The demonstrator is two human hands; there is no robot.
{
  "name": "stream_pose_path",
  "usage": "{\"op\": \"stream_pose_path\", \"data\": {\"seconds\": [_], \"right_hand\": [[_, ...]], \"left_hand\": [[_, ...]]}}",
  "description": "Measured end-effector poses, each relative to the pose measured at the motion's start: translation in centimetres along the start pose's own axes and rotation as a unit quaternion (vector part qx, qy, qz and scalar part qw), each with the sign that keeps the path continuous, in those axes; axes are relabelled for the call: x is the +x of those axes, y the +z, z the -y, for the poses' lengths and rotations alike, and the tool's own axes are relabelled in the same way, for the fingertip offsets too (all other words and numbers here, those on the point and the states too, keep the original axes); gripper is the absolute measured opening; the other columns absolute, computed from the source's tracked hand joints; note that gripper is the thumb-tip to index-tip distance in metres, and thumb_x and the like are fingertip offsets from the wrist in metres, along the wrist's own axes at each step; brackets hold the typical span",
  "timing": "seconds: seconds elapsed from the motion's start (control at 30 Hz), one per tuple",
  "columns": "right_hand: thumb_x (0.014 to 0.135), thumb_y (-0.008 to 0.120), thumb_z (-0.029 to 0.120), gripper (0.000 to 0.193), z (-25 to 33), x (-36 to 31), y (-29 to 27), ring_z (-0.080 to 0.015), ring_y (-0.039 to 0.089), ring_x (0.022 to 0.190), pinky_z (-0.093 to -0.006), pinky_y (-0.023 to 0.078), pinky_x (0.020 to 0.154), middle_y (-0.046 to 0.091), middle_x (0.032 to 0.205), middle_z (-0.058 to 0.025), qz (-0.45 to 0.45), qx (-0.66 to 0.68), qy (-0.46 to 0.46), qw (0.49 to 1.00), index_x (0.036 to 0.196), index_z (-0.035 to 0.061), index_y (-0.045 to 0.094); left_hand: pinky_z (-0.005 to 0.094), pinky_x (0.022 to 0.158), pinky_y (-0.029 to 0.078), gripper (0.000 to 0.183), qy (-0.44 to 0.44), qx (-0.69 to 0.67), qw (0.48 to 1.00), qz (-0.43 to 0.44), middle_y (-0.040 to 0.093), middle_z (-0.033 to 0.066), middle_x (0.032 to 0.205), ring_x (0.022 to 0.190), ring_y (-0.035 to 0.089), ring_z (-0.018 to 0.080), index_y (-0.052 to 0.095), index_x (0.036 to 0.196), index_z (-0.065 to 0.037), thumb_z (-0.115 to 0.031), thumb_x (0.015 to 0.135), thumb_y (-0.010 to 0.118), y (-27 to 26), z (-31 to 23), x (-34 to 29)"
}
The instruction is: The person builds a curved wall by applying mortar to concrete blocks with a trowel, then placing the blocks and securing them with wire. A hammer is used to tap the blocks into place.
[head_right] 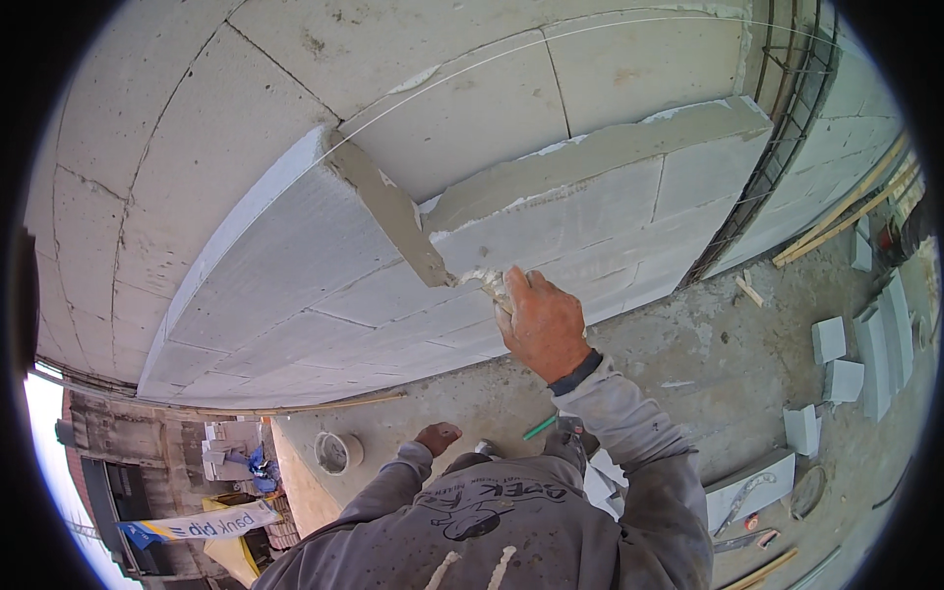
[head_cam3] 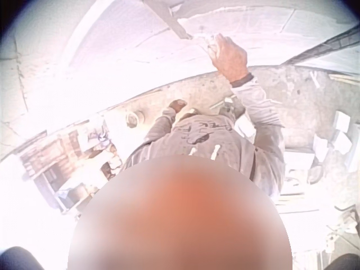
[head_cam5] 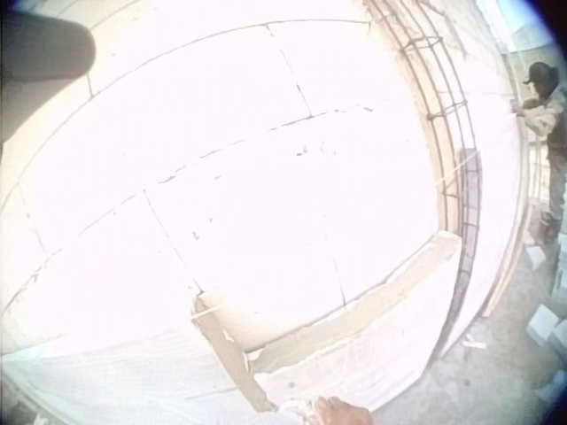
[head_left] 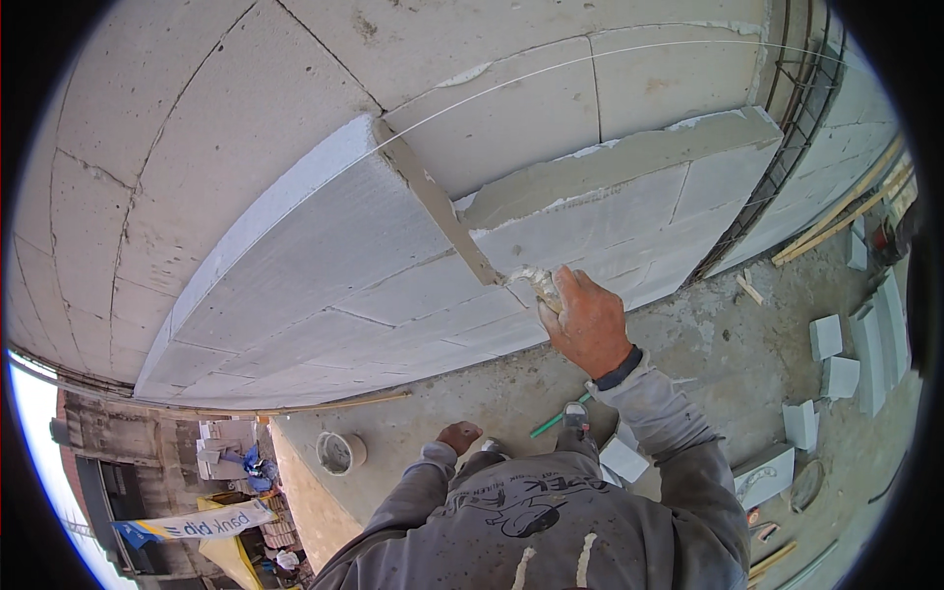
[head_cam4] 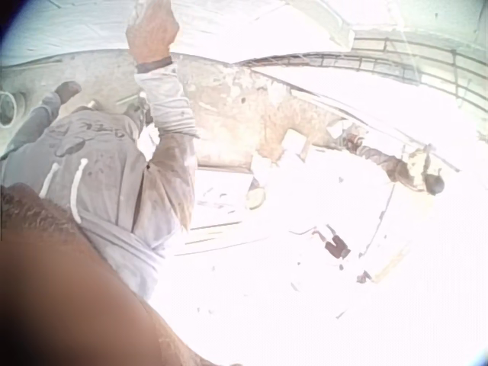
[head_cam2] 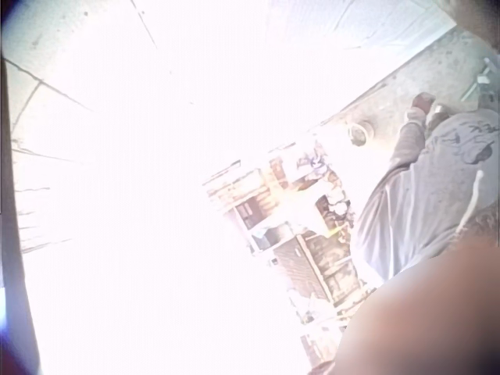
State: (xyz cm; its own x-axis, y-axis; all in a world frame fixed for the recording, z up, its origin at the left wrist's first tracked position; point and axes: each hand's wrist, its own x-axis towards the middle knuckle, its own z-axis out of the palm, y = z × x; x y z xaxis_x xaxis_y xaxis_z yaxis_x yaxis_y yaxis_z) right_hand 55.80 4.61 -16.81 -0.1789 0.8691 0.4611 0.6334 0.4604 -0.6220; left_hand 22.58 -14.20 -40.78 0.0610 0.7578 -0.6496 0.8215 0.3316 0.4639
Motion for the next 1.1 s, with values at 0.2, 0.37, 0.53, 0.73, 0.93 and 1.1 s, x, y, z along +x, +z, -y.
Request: {"op": "stream_pose_path", "data": {"seconds": [0.2, 0.37, 0.53, 0.73, 0.93, 1.1], "right_hand": [[0.071, 0.072, 0.019, 0.034, -1.3, 1.1, -2.5, -0.036, 0.062, 0.072, -0.0398, 0.049, 0.061, 0.06, 0.077, -0.0165, 0.016, 0.038, 0.012, 0.999, 0.093, 0.0014, 0.055], [0.072, 0.071, 0.021, 0.035, -1.0, 7.3, -4.2, -0.0354, 0.062, 0.073, -0.0411, 0.049, 0.063, 0.061, 0.079, -0.016, -0.019, -0.011, -0.015, 1.0, 0.097, 0.0026, 0.054], [0.073, 0.07, 0.021, 0.036, -0.5, 7.9, -4.2, -0.0355, 0.061, 0.071, -0.042, 0.048, 0.063, 0.061, 0.078, -0.0166, 0.04, -0.066, -0.041, 0.996, 0.098, 0.0016, 0.054], [0.073, 0.07, 0.02, 0.035, -1.1, 1.0, -2.0, -0.0356, 0.061, 0.068, -0.0416, 0.048, 0.06, 0.06, 0.076, -0.0168, 0.083, -0.042, 0.018, 0.995, 0.097, 0.0025, 0.052], [0.074, 0.071, 0.024, 0.037, 0.0, -1.5, -4.0, -0.0374, 0.06, 0.065, -0.0408, 0.047, 0.057, 0.059, 0.07, -0.0199, 0.115, 0.065, 0.053, 0.99, 0.092, 0.0001, 0.05], [0.077, 0.068, 0.028, 0.038, 1.3, 0.0, -4.0, -0.039, 0.06, 0.063, -0.0421, 0.047, 0.057, 0.057, 0.066, -0.0223, 0.16, 0.098, 0.134, 0.973, 0.089, -0.0036, 0.05]], "left_hand": [[0.0392, 0.091, 0.045, 0.047, -0.02, -0.018, 0.999, -0.025, 0.064, 0.0164, 0.11, 0.105, 0.059, 0.0326, 0.066, 0.108, -0.008, -0.047, 0.085, 0.054, -1.2, -4.1, 1.8], [0.0373, 0.089, 0.046, 0.046, -0.002, -0.03, 0.999, -0.043, 0.066, 0.0158, 0.106, 0.102, 0.06, 0.0301, 0.066, 0.107, -0.007, -0.046, 0.085, 0.055, -0.5, -4.7, 2.0], [0.0372, 0.09, 0.046, 0.043, -0.029, -0.05, 0.998, -0.031, 0.066, 0.0158, 0.106, 0.103, 0.06, 0.0321, 0.067, 0.105, -0.008, -0.045, 0.084, 0.056, 1.9, -1.2, 1.6], [0.0361, 0.084, 0.048, 0.043, -0.039, -0.049, 0.998, -0.019, 0.068, 0.013, 0.098, 0.091, 0.064, 0.0273, 0.067, 0.104, -0.006, -0.042, 0.085, 0.054, 3.6, 0.1, 0.8], [0.0384, 0.09, 0.046, 0.044, 0.01, 0.003, 1.0, -0.005, 0.066, 0.016, 0.106, 0.102, 0.06, 0.0333, 0.068, 0.104, -0.012, -0.047, 0.083, 0.056, 2.0, -1.7, 2.2], [0.0353, 0.089, 0.046, 0.045, -0.025, -0.026, 0.999, -0.018, 0.066, 0.015, 0.106, 0.102, 0.061, 0.0277, 0.065, 0.108, -0.007, -0.044, 0.084, 0.058, 1.1, -4.4, 4.3]]}}
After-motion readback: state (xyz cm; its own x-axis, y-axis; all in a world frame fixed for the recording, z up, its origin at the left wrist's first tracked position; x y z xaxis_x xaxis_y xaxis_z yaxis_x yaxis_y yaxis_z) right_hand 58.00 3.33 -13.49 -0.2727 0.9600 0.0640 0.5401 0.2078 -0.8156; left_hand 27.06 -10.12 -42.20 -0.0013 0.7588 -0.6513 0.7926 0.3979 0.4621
